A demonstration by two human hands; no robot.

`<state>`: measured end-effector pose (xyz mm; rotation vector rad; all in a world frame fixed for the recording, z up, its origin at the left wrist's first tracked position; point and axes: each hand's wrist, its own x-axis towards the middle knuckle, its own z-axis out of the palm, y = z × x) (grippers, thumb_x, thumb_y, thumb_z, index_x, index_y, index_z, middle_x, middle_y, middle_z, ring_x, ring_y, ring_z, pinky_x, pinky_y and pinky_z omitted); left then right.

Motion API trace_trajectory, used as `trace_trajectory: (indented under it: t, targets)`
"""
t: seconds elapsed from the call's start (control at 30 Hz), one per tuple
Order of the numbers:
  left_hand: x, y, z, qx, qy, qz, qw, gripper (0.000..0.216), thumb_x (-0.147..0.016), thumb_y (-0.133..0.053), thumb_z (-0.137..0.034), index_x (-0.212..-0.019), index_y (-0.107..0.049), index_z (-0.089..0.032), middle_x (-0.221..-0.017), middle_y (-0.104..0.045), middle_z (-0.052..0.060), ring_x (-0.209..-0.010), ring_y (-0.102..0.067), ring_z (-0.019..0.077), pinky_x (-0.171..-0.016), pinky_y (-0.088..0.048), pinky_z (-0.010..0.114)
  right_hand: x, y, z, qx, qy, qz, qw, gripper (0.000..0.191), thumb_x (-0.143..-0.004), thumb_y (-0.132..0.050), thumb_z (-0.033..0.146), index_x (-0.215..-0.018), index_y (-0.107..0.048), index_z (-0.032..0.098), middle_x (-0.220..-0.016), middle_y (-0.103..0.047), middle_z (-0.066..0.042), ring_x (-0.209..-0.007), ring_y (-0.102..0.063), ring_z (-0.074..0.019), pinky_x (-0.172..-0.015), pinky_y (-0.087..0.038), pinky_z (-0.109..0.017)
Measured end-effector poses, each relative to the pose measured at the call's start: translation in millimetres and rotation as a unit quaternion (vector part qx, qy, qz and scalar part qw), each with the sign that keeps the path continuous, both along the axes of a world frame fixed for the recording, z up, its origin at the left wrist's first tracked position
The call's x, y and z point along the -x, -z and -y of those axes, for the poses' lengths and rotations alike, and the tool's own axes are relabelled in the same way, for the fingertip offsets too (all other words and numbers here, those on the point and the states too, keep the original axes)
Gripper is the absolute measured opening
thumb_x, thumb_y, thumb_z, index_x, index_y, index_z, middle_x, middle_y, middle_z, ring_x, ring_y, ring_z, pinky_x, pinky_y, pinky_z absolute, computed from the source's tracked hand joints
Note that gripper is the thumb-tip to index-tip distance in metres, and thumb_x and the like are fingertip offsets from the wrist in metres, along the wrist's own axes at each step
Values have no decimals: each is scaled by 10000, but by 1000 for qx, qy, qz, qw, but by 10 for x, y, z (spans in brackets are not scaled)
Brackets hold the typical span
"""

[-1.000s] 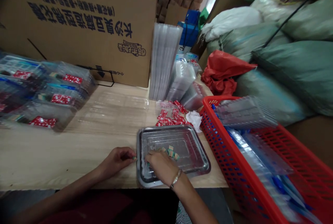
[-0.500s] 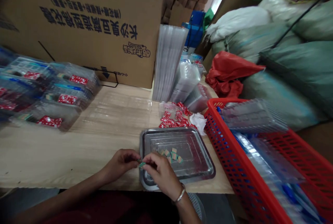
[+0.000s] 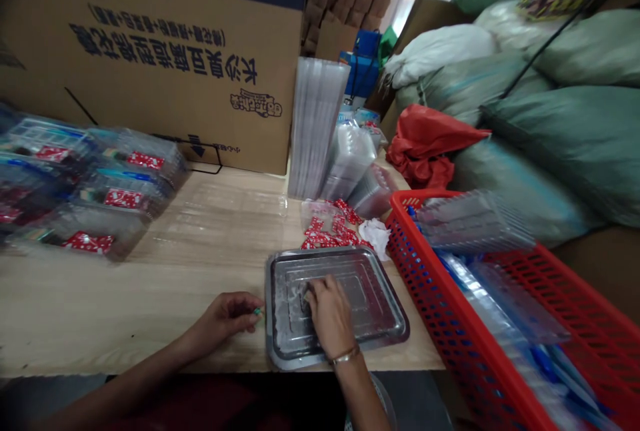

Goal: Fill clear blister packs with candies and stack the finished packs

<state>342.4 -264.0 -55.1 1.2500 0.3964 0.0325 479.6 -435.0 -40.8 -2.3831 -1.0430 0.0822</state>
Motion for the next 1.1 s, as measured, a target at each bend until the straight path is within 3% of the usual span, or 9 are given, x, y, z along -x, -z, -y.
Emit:
trace_trajectory:
  t: [0.13, 0.3, 0.53, 0.73, 0.9, 0.97, 1.0, 1.03, 1.1]
  targets:
    - [-4, -13, -10, 28, -8, -14, 999, 358, -543, -815, -383, -765, -681, -136, -685, -648, -2, -586, -582, 109, -595, -480, 253, -138, 36, 39, 80, -30, 62, 994, 129, -785, -506, 98, -720, -571, 187, -816, -563, -69, -807, -506, -237, -737, -386, -345]
    - [-37, -46, -16, 27, -49, -13, 998, 320, -527, -821, -361, -716, -683, -141, -650, -648, -14, -562, -580, 99, -588, -471, 236, 42, -36, -53, -26, -88, -50, 994, 112, -876, -420, 172, -799, -497, 194, -740, -555, -17, -713, -523, -172, -666, -386, -279]
    - [-60, -43, -14, 37, -74, -17, 996, 319, -496, -832, -356, -674, -683, -138, -588, -642, -21, -512, -543, 82, -552, -441, 214, 252, -186, -295, -116, -171, -251, 946, 105, -848, -502, 213, -842, -604, 187, -768, -601, -7, -726, -568, -139, -645, -411, -228]
    - [-12, -29, -80, 65, -14, 0, 998, 320, -562, -808, -341, -766, -686, -127, -703, -686, 20, -624, -596, 112, -641, -464, 234, 368, -103, -448, -105, -156, -199, 962, 82, -817, -492, 129, -792, -549, 183, -743, -570, -1, -692, -549, -131, -634, -404, -228]
    - [17, 26, -123, 52, -55, 42, 996, 414, -564, -800, -273, -901, -586, -166, -724, -655, -7, -662, -610, 130, -680, -493, 276, 471, -105, -506, -145, -164, -189, 957, 110, -853, -465, 182, -875, -572, 198, -869, -590, -28, -818, -568, -152, -711, -425, -243]
    - [27, 30, -175, -24, -56, 41, 997, 394, -629, -743, -268, -960, -550, -176, -734, -652, 4, -684, -623, 155, -698, -506, 317, 451, -99, -533, -141, -162, -211, 954, 112, -834, -482, 187, -870, -588, 200, -809, -600, -11, -746, -573, -144, -657, -425, -233]
    - [29, 27, -217, -105, -61, 42, 992, 355, -668, -703, -256, -978, -549, -176, -791, -662, 31, -743, -631, 179, -732, -508, 346, 417, -92, -562, -142, -153, -212, 955, 104, -819, -494, 189, -848, -594, 198, -769, -600, -3, -705, -569, -140, -631, -422, -231]
    - [29, 25, -270, -211, -71, 45, 974, 326, -699, -664, -238, -999, -554, -175, -893, -667, 68, -850, -628, 213, -791, -499, 387, 369, -84, -609, -148, -140, -208, 957, 97, -805, -505, 195, -827, -599, 196, -738, -600, 2, -676, -565, -139, -616, -421, -231]
    - [23, 35, -399, -444, -103, 35, 889, 331, -730, -611, -192, -1057, -562, -172, -1149, -605, 135, -1113, -528, 290, -944, -412, 490, 240, -69, -769, -166, -112, -200, 959, 86, -786, -526, 219, -806, -604, 189, -693, -605, 6, -634, -562, -137, -592, -427, -231]
